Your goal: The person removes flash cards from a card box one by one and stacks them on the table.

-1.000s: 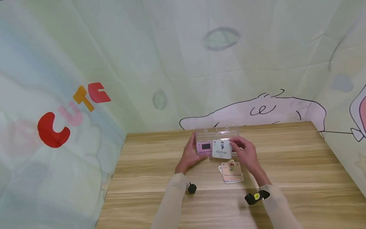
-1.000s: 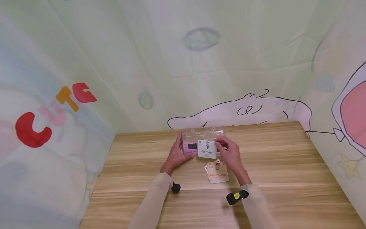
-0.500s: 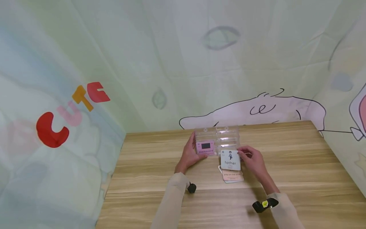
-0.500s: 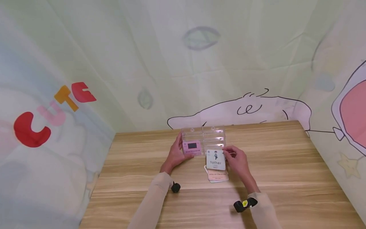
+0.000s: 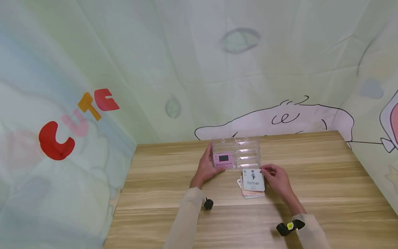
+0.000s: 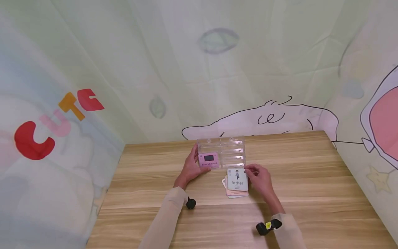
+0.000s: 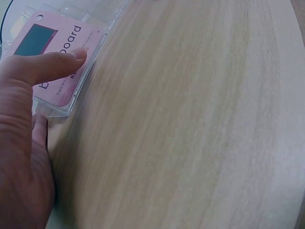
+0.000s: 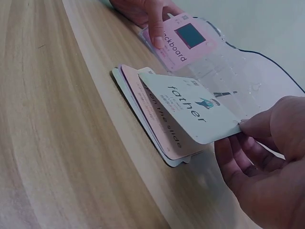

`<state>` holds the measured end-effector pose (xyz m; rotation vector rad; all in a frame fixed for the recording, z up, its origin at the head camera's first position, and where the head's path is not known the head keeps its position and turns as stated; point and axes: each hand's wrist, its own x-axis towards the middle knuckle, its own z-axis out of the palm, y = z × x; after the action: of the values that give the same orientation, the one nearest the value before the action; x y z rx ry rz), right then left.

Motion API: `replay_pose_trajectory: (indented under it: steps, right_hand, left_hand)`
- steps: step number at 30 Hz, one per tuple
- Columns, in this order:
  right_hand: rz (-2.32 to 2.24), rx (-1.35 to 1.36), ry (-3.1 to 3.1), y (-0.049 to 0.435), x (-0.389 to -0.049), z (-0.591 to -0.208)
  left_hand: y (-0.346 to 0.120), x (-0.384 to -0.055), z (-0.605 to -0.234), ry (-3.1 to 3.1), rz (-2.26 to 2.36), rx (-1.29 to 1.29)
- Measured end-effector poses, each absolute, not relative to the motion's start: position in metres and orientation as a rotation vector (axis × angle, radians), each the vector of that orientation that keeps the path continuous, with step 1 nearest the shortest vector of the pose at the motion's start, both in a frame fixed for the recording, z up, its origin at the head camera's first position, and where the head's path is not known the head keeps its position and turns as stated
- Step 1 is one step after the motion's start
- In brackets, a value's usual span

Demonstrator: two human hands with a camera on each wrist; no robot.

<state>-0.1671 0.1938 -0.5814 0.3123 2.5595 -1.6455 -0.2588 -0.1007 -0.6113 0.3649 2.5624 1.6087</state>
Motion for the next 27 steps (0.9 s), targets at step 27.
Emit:
replay_pose_trajectory:
  steps: [27]
  right_hand:
    - [-1.438, 0.184, 2.692, 0.189, -0.168, -0.592]
  left_hand:
    - [-0.101, -0.259, -0.612, 2.557, 1.618, 0.357]
